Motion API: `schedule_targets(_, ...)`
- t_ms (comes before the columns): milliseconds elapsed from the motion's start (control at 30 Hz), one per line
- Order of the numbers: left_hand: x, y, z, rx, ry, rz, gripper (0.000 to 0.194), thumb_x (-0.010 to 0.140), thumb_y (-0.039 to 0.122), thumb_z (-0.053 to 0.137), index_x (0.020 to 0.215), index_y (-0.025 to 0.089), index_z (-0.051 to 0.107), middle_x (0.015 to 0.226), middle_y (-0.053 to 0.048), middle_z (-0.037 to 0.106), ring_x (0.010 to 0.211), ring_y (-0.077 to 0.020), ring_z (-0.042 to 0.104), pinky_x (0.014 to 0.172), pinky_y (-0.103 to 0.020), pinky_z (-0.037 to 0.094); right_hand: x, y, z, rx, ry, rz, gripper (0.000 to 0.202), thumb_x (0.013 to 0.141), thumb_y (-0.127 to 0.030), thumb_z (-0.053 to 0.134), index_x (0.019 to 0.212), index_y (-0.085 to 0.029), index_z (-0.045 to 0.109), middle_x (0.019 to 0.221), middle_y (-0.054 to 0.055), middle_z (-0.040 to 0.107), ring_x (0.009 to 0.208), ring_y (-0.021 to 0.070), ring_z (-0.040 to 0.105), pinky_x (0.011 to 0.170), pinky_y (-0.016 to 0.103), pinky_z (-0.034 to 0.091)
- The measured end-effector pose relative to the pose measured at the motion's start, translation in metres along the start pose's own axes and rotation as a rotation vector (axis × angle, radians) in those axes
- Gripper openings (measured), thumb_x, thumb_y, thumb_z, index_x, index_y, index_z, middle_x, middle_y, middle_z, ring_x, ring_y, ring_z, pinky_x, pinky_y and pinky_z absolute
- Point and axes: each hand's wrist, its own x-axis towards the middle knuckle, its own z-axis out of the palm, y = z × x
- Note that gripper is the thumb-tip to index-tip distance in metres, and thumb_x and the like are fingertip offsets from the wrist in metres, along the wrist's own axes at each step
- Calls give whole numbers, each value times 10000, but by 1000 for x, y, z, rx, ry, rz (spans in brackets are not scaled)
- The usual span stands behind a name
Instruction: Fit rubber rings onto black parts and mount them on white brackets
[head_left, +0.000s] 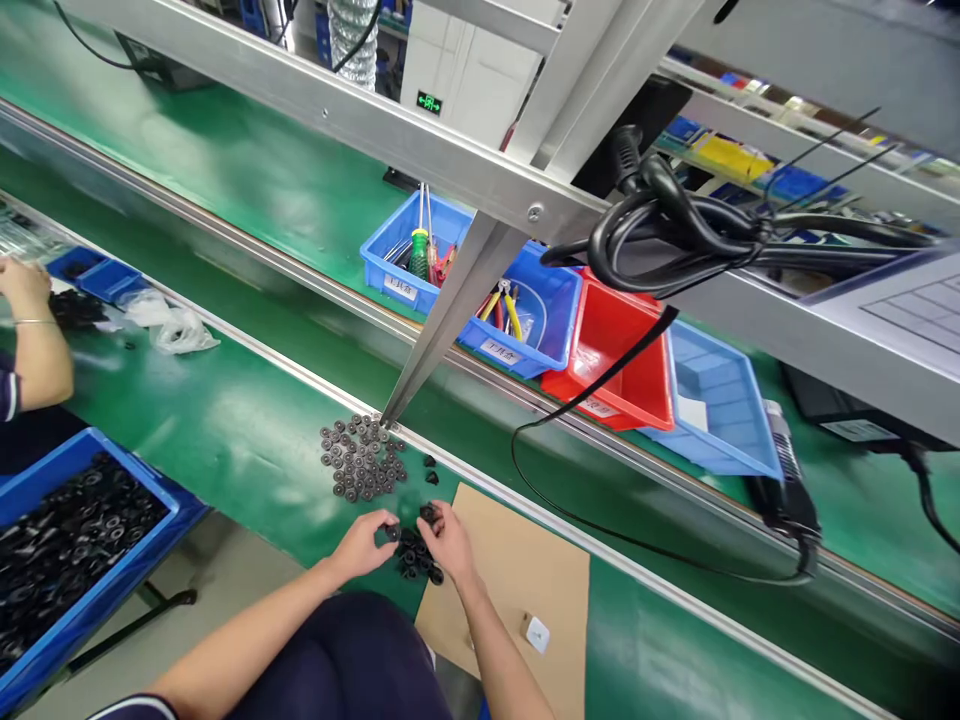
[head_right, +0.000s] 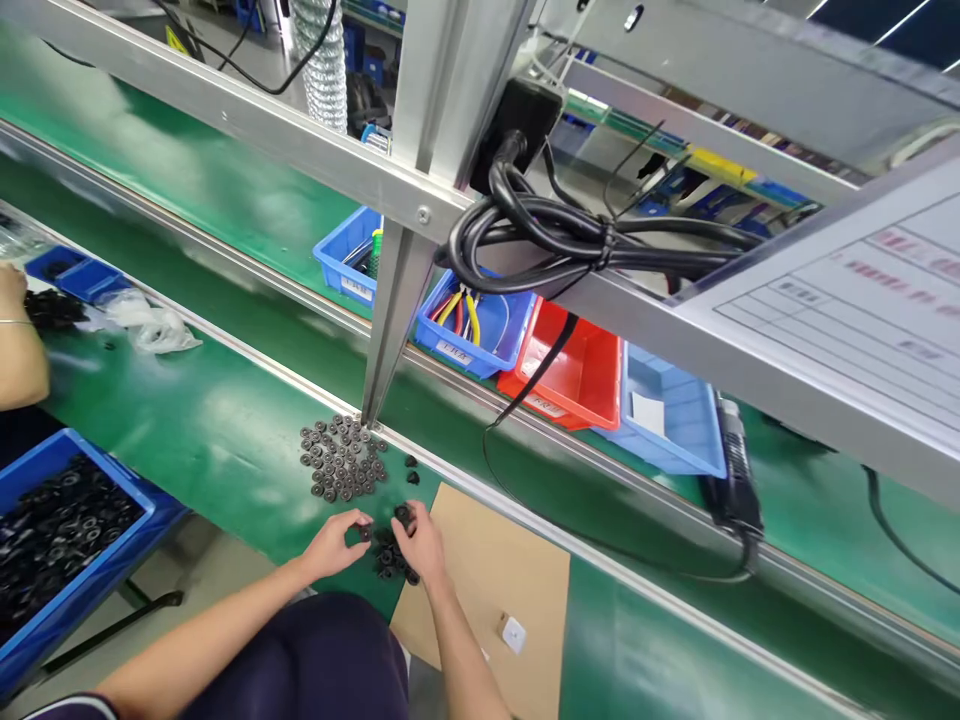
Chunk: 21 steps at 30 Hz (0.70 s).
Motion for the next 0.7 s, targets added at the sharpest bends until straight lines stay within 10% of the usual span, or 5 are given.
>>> schedule_targets(233, -35, 54, -41, -210, 74, 73, 362, 985, 349, 752, 1318, 213, 710, 1105, -87, 732, 1004, -238, 705, 925, -376, 568, -70, -55, -21, 3, -14, -291, 435, 921, -332, 700, 1343, -247, 643, 990, 48, 772, 829, 236, 729, 789, 361, 588)
schedule_targets(700, -47, 104, -65, -431, 114, 157, 333, 963, 251, 749, 1294, 213, 742, 1194, -111, 736, 1099, -260, 703, 1004, -426, 562, -91, -105, -66, 37, -28, -683, 355, 1038, -266, 643, 1392, -258, 621, 1120, 97, 742, 852, 216, 695, 778, 358, 607)
